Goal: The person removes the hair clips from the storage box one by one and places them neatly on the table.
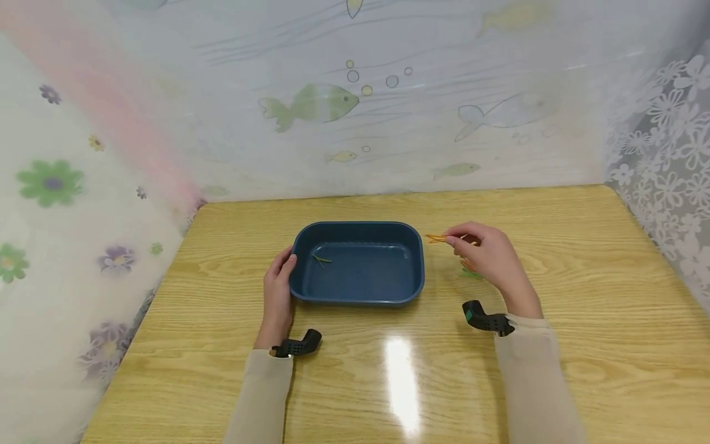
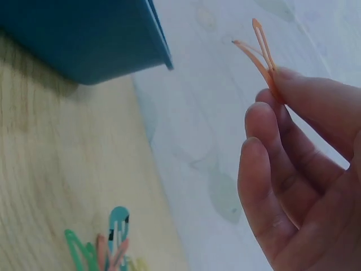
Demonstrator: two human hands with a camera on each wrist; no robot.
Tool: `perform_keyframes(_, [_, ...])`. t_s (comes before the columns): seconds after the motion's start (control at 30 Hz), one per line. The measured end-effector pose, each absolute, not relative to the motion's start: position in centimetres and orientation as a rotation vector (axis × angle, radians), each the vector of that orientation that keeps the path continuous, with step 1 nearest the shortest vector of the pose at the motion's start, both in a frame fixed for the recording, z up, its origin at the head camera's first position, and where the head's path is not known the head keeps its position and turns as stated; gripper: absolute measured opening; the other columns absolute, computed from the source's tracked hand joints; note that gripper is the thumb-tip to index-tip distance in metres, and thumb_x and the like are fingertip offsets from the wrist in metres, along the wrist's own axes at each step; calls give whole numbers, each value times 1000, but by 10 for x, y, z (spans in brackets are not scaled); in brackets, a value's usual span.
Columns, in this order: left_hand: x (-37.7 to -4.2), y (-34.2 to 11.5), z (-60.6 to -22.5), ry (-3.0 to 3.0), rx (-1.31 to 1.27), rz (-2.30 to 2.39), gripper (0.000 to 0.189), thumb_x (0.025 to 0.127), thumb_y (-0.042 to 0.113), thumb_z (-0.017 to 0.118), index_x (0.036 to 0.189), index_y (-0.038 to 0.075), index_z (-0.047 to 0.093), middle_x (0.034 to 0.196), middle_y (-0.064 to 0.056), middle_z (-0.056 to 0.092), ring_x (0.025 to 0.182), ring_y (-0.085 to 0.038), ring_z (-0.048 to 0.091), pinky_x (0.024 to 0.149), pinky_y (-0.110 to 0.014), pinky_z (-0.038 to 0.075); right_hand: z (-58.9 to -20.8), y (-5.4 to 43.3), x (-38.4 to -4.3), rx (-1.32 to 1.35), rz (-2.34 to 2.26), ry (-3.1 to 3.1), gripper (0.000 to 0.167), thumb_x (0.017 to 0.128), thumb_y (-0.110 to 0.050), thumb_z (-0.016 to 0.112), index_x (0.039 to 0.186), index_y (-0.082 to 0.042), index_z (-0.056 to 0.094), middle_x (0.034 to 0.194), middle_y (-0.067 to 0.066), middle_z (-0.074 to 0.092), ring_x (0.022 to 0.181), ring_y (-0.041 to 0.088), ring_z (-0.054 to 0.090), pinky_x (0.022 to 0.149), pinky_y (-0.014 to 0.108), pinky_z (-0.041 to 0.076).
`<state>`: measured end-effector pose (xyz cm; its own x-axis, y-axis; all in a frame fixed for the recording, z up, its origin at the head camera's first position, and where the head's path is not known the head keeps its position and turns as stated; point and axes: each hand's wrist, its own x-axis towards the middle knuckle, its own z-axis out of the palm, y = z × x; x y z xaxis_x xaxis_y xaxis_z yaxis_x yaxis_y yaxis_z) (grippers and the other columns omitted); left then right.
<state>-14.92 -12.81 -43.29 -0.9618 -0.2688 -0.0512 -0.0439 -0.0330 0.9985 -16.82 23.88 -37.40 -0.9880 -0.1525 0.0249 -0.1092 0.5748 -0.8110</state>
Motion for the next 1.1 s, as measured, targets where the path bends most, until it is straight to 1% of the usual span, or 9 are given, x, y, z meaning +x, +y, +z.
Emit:
perform_keyframes(0.07, [-147, -126, -429, -2064, 330, -2125, 37, 91, 28, 51, 124, 12, 51, 125, 0, 50, 116, -10, 42, 98, -29, 31, -378, 241, -168, -201, -1420, 2750, 34, 87, -43, 52, 110, -21, 60, 105, 6, 59, 87, 26, 59, 70, 42, 46])
perform_keyframes(0.17, [-147, -126, -435, -2050, 331, -2120, 37, 90, 34, 52, 123, 17, 52, 123, 4, 50, 115, -8, 42, 98, -28, 31, -383, 244, -168, -159, -1425, 2758, 36, 87, -44, 51, 113, -20, 59, 99, 10, 61, 84, 26, 58, 65, 40, 47])
perform_keyframes(0.3, [-151, -127, -448, -2040, 335, -2102, 36, 87, 40, 54, 119, 23, 54, 120, 8, 52, 113, -6, 43, 97, -26, 31, -389, 246, -167, -121, -1435, 2746, 39, 86, -46, 51, 114, -20, 58, 92, 13, 61, 82, 26, 58, 65, 38, 47])
perform_keyframes(0.47, [-151, -128, -448, -2051, 338, -2100, 37, 87, 41, 54, 119, 24, 54, 120, 9, 51, 113, -6, 43, 96, -27, 32, -398, 247, -168, -93, -1465, 2737, 40, 85, -46, 52, 114, -18, 58, 90, 14, 61, 80, 26, 59, 67, 35, 47])
perform_keyframes(0.67, [-153, -130, -447, -2052, 314, -2105, 38, 87, 41, 55, 120, 23, 54, 121, 8, 52, 114, -6, 43, 97, -28, 32, -409, 248, -171, -32, -1605, 2664, 41, 86, -43, 53, 114, -13, 58, 86, 21, 59, 75, 30, 58, 63, 32, 49])
perform_keyframes(0.77, [-155, -130, -447, -2041, 314, -2105, 36, 87, 39, 55, 119, 22, 55, 120, 8, 52, 113, -6, 44, 97, -27, 32, -413, 249, -173, 0, -1621, 2660, 42, 85, -43, 54, 114, -12, 58, 84, 21, 59, 74, 29, 59, 63, 32, 49])
perform_keyframes(0.87, [-155, -130, -447, -2038, 327, -2093, 35, 87, 38, 55, 118, 22, 55, 119, 8, 53, 113, -6, 44, 97, -27, 32, -417, 250, -175, 35, -1589, 2679, 44, 85, -45, 53, 114, -12, 57, 86, 19, 61, 74, 27, 60, 63, 31, 50])
perform_keyframes(1.1, [-154, -131, -446, -2062, 340, -2102, 35, 88, 39, 54, 119, 24, 55, 120, 9, 52, 114, -5, 43, 97, -27, 32, -424, 255, -177, 114, -1504, 2697, 50, 86, -45, 51, 119, -7, 55, 92, 17, 62, 73, 17, 63, 62, 24, 50])
